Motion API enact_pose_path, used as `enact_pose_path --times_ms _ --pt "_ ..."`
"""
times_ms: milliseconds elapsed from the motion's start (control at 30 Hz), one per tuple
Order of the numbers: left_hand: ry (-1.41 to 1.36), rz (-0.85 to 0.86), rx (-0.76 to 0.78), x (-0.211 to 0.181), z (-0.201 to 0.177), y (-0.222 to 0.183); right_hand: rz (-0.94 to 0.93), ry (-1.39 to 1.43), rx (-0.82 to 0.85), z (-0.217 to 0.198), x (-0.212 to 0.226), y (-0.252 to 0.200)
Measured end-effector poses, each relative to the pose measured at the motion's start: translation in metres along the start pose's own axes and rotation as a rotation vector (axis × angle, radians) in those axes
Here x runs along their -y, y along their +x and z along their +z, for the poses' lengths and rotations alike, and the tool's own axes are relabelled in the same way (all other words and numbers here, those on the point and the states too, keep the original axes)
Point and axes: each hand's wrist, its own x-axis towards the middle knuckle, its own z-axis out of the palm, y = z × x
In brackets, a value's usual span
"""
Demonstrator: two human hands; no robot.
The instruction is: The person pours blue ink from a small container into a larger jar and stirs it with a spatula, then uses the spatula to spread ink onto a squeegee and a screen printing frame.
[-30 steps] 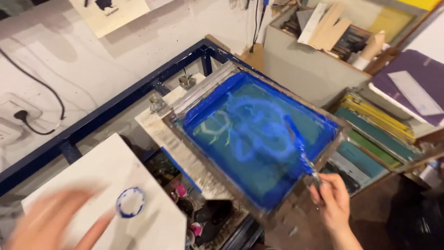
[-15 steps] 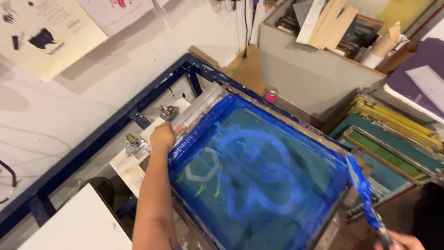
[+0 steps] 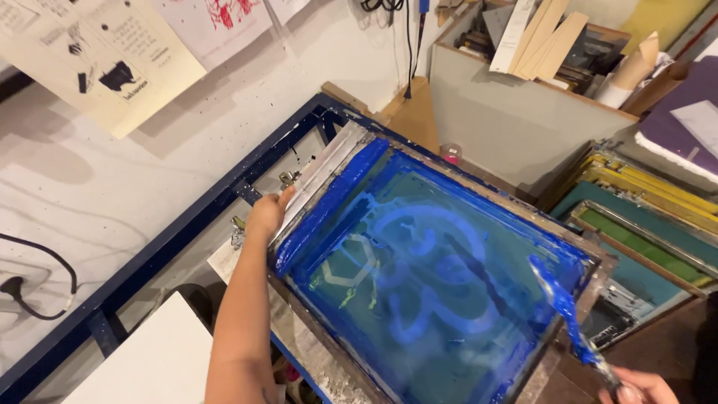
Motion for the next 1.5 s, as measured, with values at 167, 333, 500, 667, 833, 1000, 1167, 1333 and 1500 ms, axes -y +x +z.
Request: enact_pose_path --times_ms 167,333,500,667,833,1000,1167,1333,1500 --pt "-0.358 -0.097 0.203 -0.040 -0.007 -0.089 0.005 0.196 0.094 0.031 0.058 0.004" --pt "-0.637 -0.214 0.341 -0.068 0.008 -0.182 0.109 0.361 0.178 0.064 0.058 0.022" --pt "-1.075 -0.154 0.494 -0.050 0.035 -0.245 -0.073 0.460 0.445 0.095 0.100 0.024" --pt "-1.518 -0.085 0.443 0.005 0.029 -0.312 -0.193 0.481 0.581 0.125 0.125 0.030" --pt "-1.572 0.076 -0.191 0.067 0.005 -0.383 -0.266 0.515 0.700 0.161 0.173 0.024" --pt "-1.127 0.133 -0.766 0.151 -0.042 -0.478 -0.573 0.101 0.810 0.202 0.230 -0.001" --pt "-1.004 0.202 -0.940 0.254 -0.034 -0.554 -0.967 0.171 0.701 0.273 0.315 -0.079" --pt "-0.934 0.216 -0.901 0.294 -0.037 -0.599 -1.178 0.381 0.781 0.342 0.402 -0.147" --pt "-0.897 0.225 -0.932 0.309 -0.031 -0.605 -1.146 0.345 0.816 0.370 0.441 -0.198"
